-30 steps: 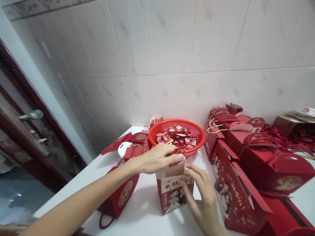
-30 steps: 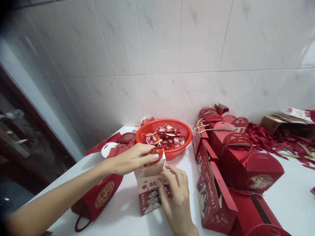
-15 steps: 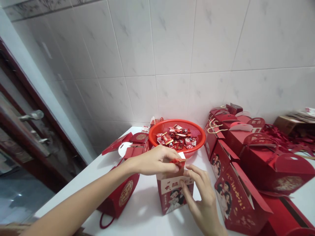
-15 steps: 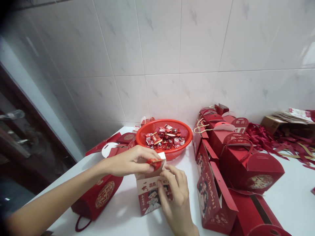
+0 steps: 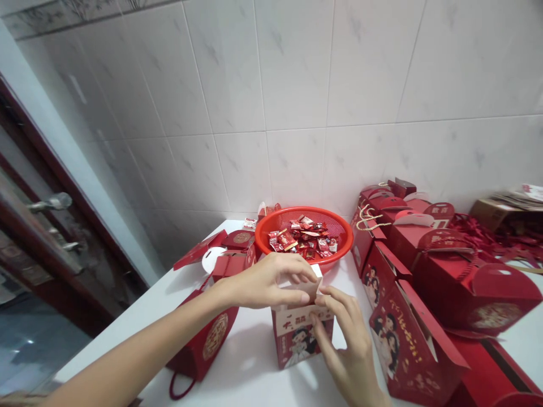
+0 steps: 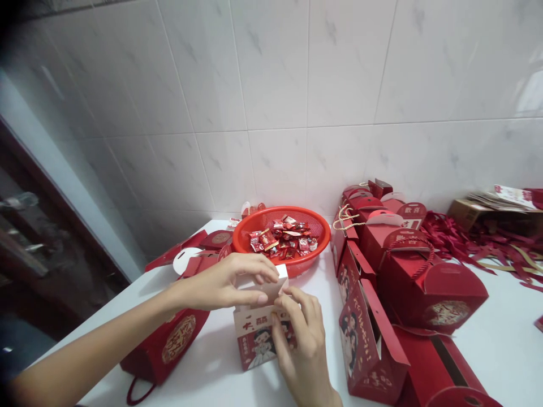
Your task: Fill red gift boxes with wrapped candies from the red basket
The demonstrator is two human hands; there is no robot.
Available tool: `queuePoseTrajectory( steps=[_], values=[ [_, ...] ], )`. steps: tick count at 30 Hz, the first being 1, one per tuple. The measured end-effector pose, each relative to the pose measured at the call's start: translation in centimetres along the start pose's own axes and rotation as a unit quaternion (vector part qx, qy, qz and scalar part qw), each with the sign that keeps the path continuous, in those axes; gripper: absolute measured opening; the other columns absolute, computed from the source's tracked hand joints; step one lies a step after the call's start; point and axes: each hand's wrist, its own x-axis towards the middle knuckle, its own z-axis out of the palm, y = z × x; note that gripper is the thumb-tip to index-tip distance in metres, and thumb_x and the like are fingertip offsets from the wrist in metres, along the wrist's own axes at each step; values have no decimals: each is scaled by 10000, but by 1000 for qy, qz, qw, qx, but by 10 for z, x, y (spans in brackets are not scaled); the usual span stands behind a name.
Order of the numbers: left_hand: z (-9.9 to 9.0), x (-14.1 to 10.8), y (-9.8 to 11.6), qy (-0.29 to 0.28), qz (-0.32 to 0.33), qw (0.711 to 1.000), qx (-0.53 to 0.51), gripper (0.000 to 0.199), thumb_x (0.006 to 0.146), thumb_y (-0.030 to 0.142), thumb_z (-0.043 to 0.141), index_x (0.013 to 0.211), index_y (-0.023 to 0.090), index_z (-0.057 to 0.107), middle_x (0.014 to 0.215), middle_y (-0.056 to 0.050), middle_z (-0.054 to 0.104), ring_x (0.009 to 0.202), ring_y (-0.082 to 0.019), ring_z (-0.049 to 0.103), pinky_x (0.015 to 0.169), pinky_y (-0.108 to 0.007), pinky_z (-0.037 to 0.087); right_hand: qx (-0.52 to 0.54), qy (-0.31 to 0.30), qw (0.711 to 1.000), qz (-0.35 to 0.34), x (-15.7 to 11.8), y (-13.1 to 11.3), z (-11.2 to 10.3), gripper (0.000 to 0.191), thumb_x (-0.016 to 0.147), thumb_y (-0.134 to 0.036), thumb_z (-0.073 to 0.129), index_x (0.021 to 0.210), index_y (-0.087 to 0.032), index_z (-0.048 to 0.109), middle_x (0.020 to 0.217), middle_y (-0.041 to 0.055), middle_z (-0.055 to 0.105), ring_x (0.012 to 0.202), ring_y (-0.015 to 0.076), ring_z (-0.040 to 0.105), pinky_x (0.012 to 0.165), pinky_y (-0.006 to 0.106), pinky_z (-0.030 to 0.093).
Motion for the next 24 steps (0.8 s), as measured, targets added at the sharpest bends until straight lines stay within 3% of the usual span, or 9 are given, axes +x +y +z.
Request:
queuePoseTrajectory(
  steps=[5, 8, 10, 12, 15, 17, 21, 24],
  values=[
    [-9, 9, -10, 77, -11, 997, -2, 165, 912, 302, 650, 1000, 193, 737, 1050, -85, 715, 973, -212, 647, 903, -358, 501, 5, 16, 1000, 12, -1, 1, -1, 310, 930, -63, 535, 1199, -195, 614, 1162, 117, 604, 1093, 223, 621, 876, 331, 563],
    [-23, 27, -27, 105, -39, 992, 50, 188, 923, 275, 591, 989, 182, 740, 1035, -88, 729, 965, -220, 653, 886, -335, 490, 15, 30, 999, 5, -1, 1, 0, 347, 919, -25, 521, 1194, -202, 637, 1136, 107, 613, 1078, 211, 636, 870, 311, 568],
    [-31, 42, -47, 82, -75, 986, 127, 207, 905, 253, 583, 1005, 182, 749, 1059, -100, 734, 966, -237, 661, 882, -333, 478, 22, 41, 999, 2, 0, 0, 1, 373, 916, -14, 516, 1211, -209, 636, 1109, 100, 619, 1049, 205, 645, 849, 301, 571],
    [-36, 58, -72, 4, -148, 968, 204, 183, 846, 224, 619, 958, 207, 763, 996, -87, 746, 943, -255, 668, 874, -337, 470, 24, 49, 999, 1, 1, -1, 2, 404, 923, -16, 509, 1264, -208, 608, 1089, 98, 628, 1019, 199, 650, 824, 291, 570],
    [-35, 80, -108, -51, -193, 956, 217, 137, 644, 164, 756, 766, 226, 757, 719, -48, 716, 780, -261, 665, 793, -330, 491, 20, 62, 998, 8, 0, 0, 2, 435, 935, -39, 508, 1342, -191, 538, 1077, 98, 658, 958, 194, 657, 790, 287, 566],
    [-28, 91, -125, -70, -216, 949, 221, 191, 585, 154, 778, 757, 232, 749, 707, -46, 715, 753, -266, 656, 768, -335, 500, 19, 59, 998, 12, -2, 2, 2, 428, 939, -50, 513, 1344, -187, 522, 1073, 96, 677, 928, 196, 661, 777, 292, 564],
    [-9, 106, -141, -88, -250, 938, 224, 248, 574, 101, 731, 797, 210, 740, 817, -90, 743, 792, -292, 657, 792, -376, 501, 29, 28, 999, 12, -7, 7, 4, 370, 943, -52, 521, 1285, -191, 546, 1072, 96, 684, 977, 205, 657, 786, 293, 557],
    [-1, 112, -146, -102, -262, 937, 207, 177, 572, 59, 673, 689, 187, 710, 732, -71, 721, 740, -264, 646, 772, -356, 495, 37, 21, 999, 22, -9, 9, 6, 343, 946, -59, 529, 1262, -192, 550, 1044, 86, 681, 950, 191, 651, 783, 279, 552]
  ],
)
